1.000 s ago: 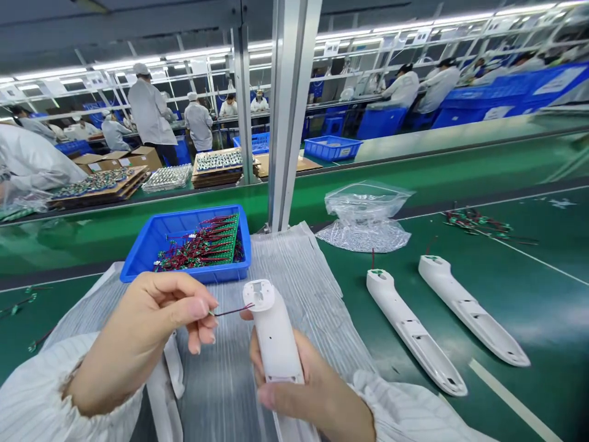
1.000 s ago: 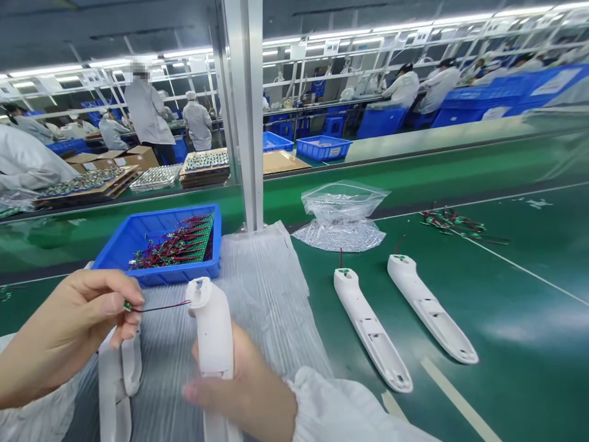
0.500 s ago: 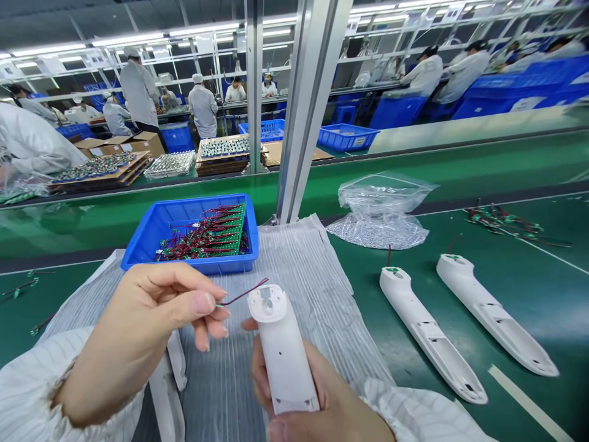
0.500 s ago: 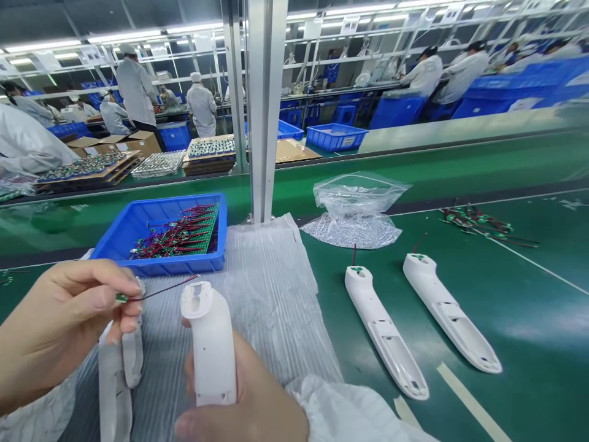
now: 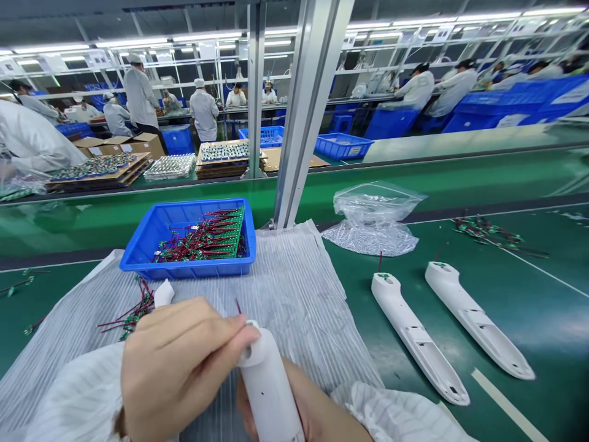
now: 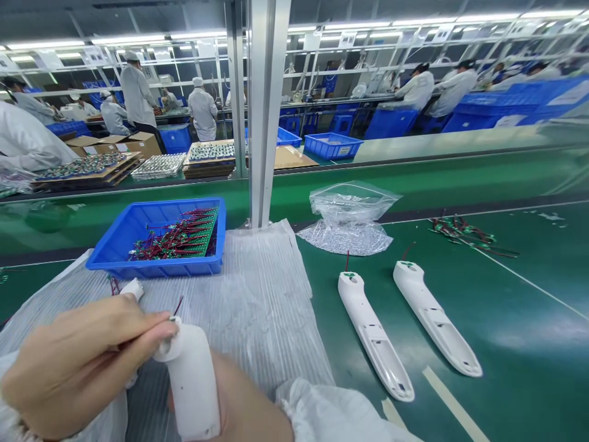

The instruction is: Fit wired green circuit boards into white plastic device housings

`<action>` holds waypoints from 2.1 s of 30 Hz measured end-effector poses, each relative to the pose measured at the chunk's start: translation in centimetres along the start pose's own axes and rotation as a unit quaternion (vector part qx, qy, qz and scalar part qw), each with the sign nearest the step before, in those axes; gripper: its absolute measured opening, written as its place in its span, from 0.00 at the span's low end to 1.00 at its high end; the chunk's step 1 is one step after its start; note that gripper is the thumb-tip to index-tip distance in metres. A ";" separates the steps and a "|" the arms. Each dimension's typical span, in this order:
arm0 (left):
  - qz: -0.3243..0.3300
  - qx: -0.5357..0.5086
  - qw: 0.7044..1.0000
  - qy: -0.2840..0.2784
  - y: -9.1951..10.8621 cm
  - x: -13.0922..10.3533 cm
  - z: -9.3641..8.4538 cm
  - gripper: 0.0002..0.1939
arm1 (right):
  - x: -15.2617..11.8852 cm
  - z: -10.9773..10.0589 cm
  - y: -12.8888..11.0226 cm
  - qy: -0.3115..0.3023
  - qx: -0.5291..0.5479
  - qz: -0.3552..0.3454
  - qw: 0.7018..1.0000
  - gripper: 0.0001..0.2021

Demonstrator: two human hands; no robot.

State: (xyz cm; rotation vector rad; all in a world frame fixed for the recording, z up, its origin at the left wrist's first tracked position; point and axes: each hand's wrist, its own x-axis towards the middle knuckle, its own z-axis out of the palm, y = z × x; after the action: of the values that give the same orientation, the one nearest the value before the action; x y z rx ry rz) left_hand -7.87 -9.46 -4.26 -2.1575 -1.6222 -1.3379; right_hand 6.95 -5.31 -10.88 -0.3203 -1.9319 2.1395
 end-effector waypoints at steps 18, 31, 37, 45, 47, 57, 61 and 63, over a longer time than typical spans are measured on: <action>-0.418 -0.466 0.763 -0.164 -2.2 1.0 1.3 0.10 | 0.1 -0.1 0.6 0.147 -0.042 0.077 0.985 0.14; -0.450 -0.430 0.752 -0.217 -2.6 1.3 1.1 0.09 | -0.1 -0.4 1.3 0.131 -0.033 0.046 0.990 0.13; -0.459 -0.445 0.737 -0.220 -2.5 1.0 1.3 0.05 | 0.1 -0.5 1.1 0.140 -0.047 0.044 0.988 0.12; -0.463 -0.482 0.723 -0.175 -2.2 0.5 1.5 0.03 | 0.2 -0.6 1.1 0.142 -0.025 0.054 0.988 0.14; -0.458 -0.474 0.735 -0.159 -2.1 0.4 1.6 0.03 | 0.2 -0.6 1.1 0.143 -0.018 0.056 0.988 0.14; -0.376 -0.361 0.849 -0.091 -1.7 -0.5 1.7 0.02 | 0.7 -0.6 0.7 0.110 0.083 0.074 0.988 0.14; -0.349 -0.279 0.891 -0.082 -1.4 -0.7 1.2 0.04 | 0.7 -0.7 0.7 0.106 0.103 0.049 0.988 0.15; -0.336 -0.270 0.896 -0.110 -1.3 -0.4 0.8 0.04 | 0.8 -0.8 0.7 0.093 0.106 0.007 0.990 0.15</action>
State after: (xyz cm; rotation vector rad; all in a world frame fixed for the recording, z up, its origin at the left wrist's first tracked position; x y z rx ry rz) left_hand -8.53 -8.76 -5.56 -2.1489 -2.4904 -1.9844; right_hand 6.47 -4.39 -11.70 -0.4733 -1.5902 2.2118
